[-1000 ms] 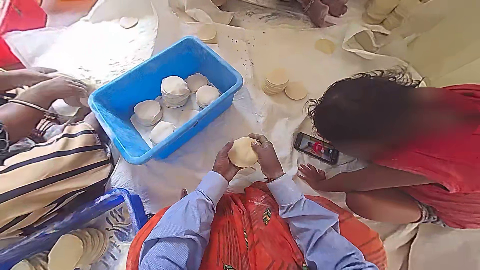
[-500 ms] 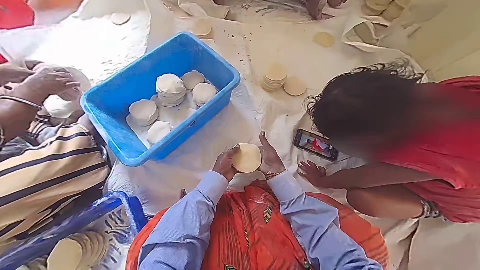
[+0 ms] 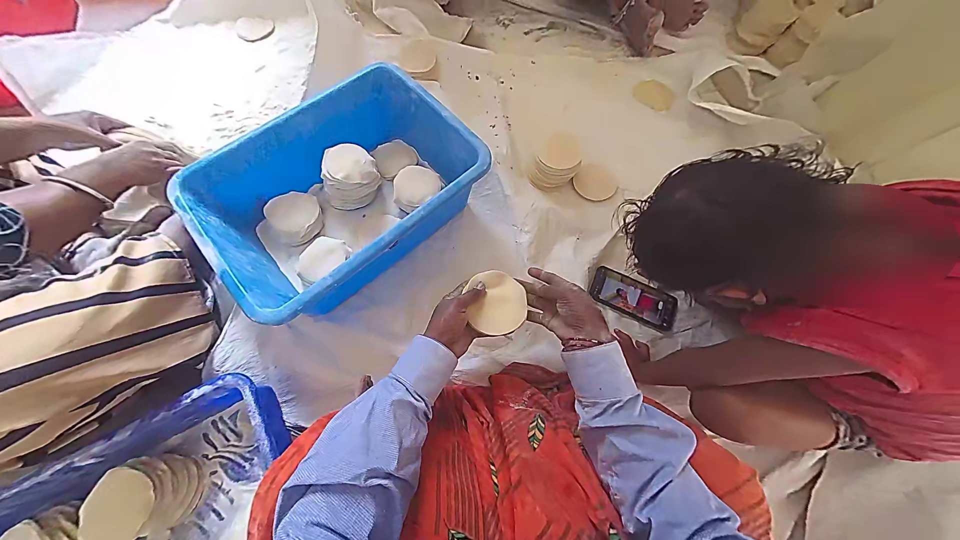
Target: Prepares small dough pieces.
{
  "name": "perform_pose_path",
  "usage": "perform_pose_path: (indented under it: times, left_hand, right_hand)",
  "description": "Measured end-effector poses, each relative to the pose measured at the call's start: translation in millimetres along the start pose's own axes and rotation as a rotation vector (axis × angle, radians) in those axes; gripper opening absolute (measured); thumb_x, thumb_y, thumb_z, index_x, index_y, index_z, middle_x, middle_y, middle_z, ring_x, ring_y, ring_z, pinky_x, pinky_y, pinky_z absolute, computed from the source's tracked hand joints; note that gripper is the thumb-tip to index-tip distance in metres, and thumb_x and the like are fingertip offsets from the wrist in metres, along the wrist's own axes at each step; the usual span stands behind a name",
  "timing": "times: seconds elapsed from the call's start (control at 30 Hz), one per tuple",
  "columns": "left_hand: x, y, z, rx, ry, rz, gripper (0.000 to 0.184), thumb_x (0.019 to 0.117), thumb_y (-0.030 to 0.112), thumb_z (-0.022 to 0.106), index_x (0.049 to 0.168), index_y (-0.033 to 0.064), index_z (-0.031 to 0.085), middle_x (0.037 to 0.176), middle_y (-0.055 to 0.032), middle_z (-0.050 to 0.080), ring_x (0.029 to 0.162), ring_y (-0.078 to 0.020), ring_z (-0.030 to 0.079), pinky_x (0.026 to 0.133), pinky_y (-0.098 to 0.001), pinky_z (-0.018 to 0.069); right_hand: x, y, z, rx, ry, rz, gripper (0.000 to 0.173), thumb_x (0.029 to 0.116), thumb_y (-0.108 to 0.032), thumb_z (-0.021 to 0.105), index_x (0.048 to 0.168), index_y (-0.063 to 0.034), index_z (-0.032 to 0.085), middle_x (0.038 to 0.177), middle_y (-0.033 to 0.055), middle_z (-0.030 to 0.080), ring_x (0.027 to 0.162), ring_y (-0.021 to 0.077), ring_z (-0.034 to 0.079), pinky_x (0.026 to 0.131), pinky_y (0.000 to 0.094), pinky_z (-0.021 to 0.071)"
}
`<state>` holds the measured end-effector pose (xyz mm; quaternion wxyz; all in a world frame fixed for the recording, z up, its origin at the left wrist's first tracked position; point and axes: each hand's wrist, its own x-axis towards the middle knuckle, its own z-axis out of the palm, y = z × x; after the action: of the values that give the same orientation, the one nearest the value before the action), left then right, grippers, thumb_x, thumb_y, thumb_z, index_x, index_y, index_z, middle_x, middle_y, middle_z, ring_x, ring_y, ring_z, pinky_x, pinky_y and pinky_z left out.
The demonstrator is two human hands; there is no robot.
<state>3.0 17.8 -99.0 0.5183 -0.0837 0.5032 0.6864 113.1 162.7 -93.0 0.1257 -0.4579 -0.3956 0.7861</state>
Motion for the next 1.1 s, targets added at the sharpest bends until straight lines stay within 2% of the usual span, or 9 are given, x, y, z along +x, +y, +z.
perform_pose_path:
  times: [0.07, 0.13, 0.27, 0.33, 0.43, 0.53, 0.67, 0.83, 1.1]
  left_hand:
    - [-4.9, 4.5, 1.7, -0.033, -0.058, 0.002, 0.038, 0.1091, 0.022, 0.046, 0.145, 0.0097, 0.049, 0.124, -0.0198, 0.064, 0.106, -0.0331, 0.067, 0.087, -0.0524, 0.0581]
    - [-7.9, 6.4, 3.3, -0.062, -0.100, -0.001, 0.036, 0.1089, 0.023, 0.045, 0.141, 0.0095, 0.051, 0.122, -0.0186, 0.065, 0.105, -0.0317, 0.068, 0.086, -0.0510, 0.0584]
    - [-7.2, 5.5, 1.2, -0.093, -0.082, -0.013, 0.036, 0.1083, 0.027, 0.046, 0.136, 0.0058, 0.054, 0.121, -0.0187, 0.066, 0.105, -0.0319, 0.068, 0.085, -0.0504, 0.0589]
    - [-5.6, 4.8, 0.3, -0.104, -0.048, -0.015, 0.036, 0.1078, 0.028, 0.047, 0.133, 0.0040, 0.056, 0.120, -0.0194, 0.066, 0.105, -0.0327, 0.068, 0.085, -0.0513, 0.0589]
    - [-5.2, 5.3, 0.9, -0.127, -0.030, -0.014, 0.036, 0.1083, 0.027, 0.047, 0.133, 0.0031, 0.055, 0.120, -0.0201, 0.066, 0.104, -0.0332, 0.069, 0.085, -0.0514, 0.0593]
    - [-3.9, 6.3, -0.4, -0.159, -0.047, 0.008, 0.036, 0.1082, 0.027, 0.047, 0.135, 0.0039, 0.055, 0.122, -0.0201, 0.066, 0.107, -0.0336, 0.068, 0.087, -0.0521, 0.0587]
    - [-5.4, 7.6, 0.5, -0.202, -0.040, 0.026, 0.034, 0.1077, 0.025, 0.047, 0.134, 0.0059, 0.056, 0.122, -0.0190, 0.066, 0.107, -0.0332, 0.068, 0.087, -0.0525, 0.0583]
    - [-4.6, 7.2, -0.7, -0.193, -0.040, 0.032, 0.034, 0.1080, 0.026, 0.047, 0.135, 0.0060, 0.055, 0.122, -0.0192, 0.066, 0.107, -0.0333, 0.068, 0.087, -0.0523, 0.0585]
    - [-5.9, 7.6, -1.5, -0.187, -0.081, 0.035, 0.033, 0.1082, 0.025, 0.045, 0.134, 0.0070, 0.056, 0.121, -0.0178, 0.066, 0.106, -0.0315, 0.068, 0.086, -0.0502, 0.0588]
  right_hand:
    - [4.1, -0.1, -4.4, 0.068, 0.063, 0.011, 0.029, 0.1104, -0.018, 0.040, 0.129, -0.0036, 0.057, 0.105, 0.0120, 0.073, 0.086, 0.0228, 0.074, 0.068, 0.0401, 0.0614]
    - [5.8, 2.6, -6.1, 0.086, 0.060, 0.064, 0.043, 0.1112, -0.036, 0.039, 0.118, -0.0023, 0.063, 0.095, 0.0102, 0.073, 0.082, 0.0232, 0.072, 0.068, 0.0419, 0.0611]
    - [2.0, 8.8, 3.1, 0.091, -0.097, 0.183, 0.070, 0.1056, -0.063, 0.031, 0.120, -0.0031, 0.063, 0.100, 0.0145, 0.073, 0.087, 0.0279, 0.073, 0.072, 0.0458, 0.0617]
    - [1.2, 9.9, 4.8, 0.101, -0.130, 0.186, 0.065, 0.1066, -0.060, 0.034, 0.119, -0.0026, 0.062, 0.100, 0.0150, 0.072, 0.087, 0.0280, 0.073, 0.074, 0.0455, 0.0619]
    - [-4.4, 2.1, 5.1, -0.005, -0.097, 0.063, 0.048, 0.1104, -0.042, 0.041, 0.107, -0.0015, 0.066, 0.088, 0.0110, 0.074, 0.077, 0.0218, 0.074, 0.068, 0.0384, 0.0632]
    - [-13.6, -10.0, 4.4, -0.141, -0.095, -0.072, 0.029, 0.1094, -0.022, 0.050, 0.114, 0.0011, 0.067, 0.095, 0.0116, 0.075, 0.081, 0.0203, 0.075, 0.072, 0.0365, 0.0642]
    - [-25.0, -19.0, 6.7, -0.274, -0.072, -0.172, 0.016, 0.1022, -0.007, 0.061, 0.113, 0.0009, 0.069, 0.095, 0.0097, 0.073, 0.079, 0.0152, 0.072, 0.072, 0.0308, 0.0620]
    - [-17.4, -13.3, 3.9, -0.430, -0.007, -0.280, 0.011, 0.0931, -0.003, 0.073, 0.104, -0.0007, 0.073, 0.090, 0.0066, 0.072, 0.074, 0.0108, 0.066, 0.065, 0.0258, 0.0548]
    - [-15.6, -14.0, 2.3, -0.412, -0.012, -0.215, 0.006, 0.0967, -0.006, 0.069, 0.100, -0.0009, 0.071, 0.083, 0.0033, 0.067, 0.070, 0.0078, 0.061, 0.062, 0.0230, 0.0515]
